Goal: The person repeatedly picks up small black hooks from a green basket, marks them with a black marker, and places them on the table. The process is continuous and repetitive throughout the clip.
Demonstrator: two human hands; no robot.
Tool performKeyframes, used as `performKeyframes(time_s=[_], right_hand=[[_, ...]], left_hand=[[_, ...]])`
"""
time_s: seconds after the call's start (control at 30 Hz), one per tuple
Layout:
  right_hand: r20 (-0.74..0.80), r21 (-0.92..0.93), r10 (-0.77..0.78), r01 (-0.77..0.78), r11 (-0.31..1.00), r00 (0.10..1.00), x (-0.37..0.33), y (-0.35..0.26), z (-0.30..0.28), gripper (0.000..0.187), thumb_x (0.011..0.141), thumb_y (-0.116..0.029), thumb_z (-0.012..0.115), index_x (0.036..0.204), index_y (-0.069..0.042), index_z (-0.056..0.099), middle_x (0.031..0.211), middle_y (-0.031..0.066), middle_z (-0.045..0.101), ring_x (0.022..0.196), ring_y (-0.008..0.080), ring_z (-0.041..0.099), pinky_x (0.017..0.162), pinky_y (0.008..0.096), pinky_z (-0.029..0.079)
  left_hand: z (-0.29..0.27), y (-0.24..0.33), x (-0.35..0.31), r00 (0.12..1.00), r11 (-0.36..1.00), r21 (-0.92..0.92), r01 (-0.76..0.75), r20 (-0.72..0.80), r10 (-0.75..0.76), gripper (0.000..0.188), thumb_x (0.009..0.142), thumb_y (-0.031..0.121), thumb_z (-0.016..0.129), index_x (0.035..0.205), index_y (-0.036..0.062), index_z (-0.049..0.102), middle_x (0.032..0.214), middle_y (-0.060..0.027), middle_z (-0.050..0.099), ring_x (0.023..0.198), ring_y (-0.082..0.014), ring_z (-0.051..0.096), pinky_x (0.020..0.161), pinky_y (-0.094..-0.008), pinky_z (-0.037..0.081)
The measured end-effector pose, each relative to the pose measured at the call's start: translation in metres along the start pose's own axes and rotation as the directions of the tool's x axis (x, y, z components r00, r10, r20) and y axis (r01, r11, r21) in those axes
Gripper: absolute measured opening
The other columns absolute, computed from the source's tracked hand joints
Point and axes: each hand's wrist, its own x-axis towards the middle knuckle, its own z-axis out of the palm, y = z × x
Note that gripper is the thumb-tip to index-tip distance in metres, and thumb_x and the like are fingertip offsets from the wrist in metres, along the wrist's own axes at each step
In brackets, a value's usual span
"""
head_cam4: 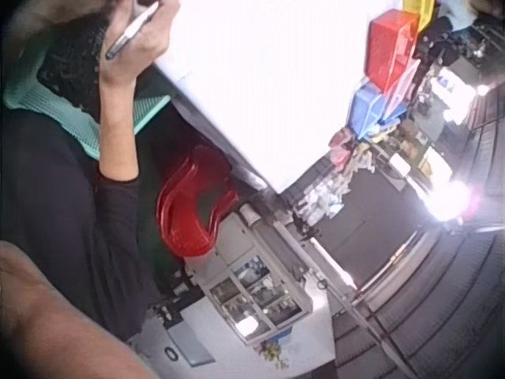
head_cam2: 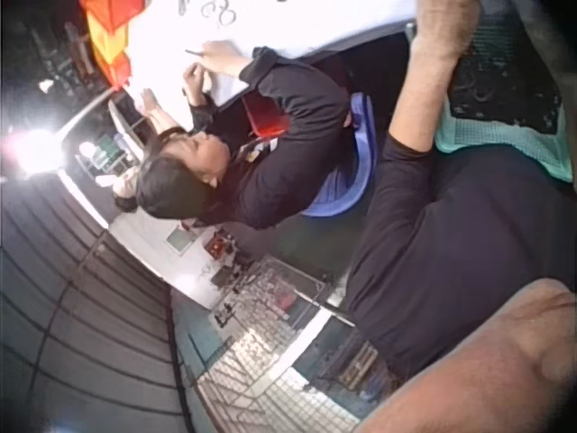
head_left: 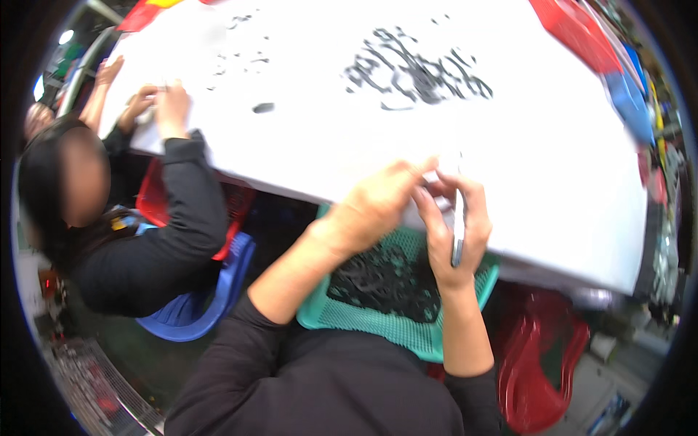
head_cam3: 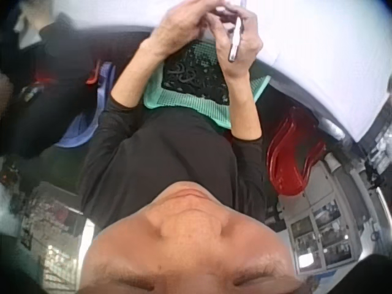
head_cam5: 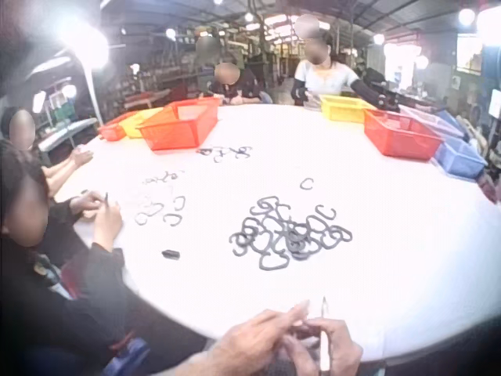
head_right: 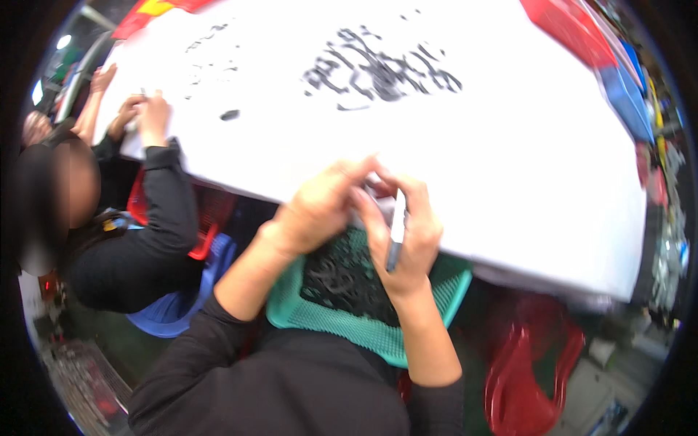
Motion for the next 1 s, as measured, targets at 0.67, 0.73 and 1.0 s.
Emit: performKeyframes(time_s=[0.67,0.73,1.0], right_hand=[[0.554,0.589,0.397,-0.682,0.434,0.732,0.021,0.012,-0.020,0.020,0.088,-0.008,0.062,0.103,-0.008,0.049,0.080,0.0015,0.058,0.066,0.0094,0.056,0.060,0.0174,0.044],[0.450,0.524,0.417,-0.612,0.592,0.789,0.019,0.011,-0.018,0.019,0.093,-0.020,0.057,0.106,-0.006,0.053,0.076,0.0005,0.057,0.063,0.0088,0.055,0.056,0.0176,0.040],[-0.071,0.354,0.364,-0.318,0.880,0.929,0.020,0.041,-0.017,0.035,0.098,-0.028,0.049,0.116,0.000,0.058,0.072,-0.0019,0.047,0.060,0.0041,0.039,0.053,0.0184,0.032]], left_hand=[[-0.035,0.014,-0.001,0.959,0.917,-0.315,-0.245,-0.217,0.182,0.025,0.079,-0.001,0.067,0.102,0.0072,0.067,0.099,-0.0051,0.065,0.087,-0.0218,0.060,0.075,-0.0316,0.051],[-0.035,0.014,-0.002,0.966,0.925,-0.318,-0.210,-0.211,0.147,0.024,0.079,-0.002,0.067,0.101,0.0063,0.067,0.098,-0.0058,0.065,0.086,-0.0219,0.061,0.074,-0.0313,0.051],[-0.018,-0.005,-0.008,0.966,0.968,-0.247,0.047,-0.236,-0.107,0.017,0.079,0.000,0.067,0.096,0.0024,0.066,0.089,-0.0071,0.065,0.082,-0.0215,0.060,0.072,-0.0321,0.050]])
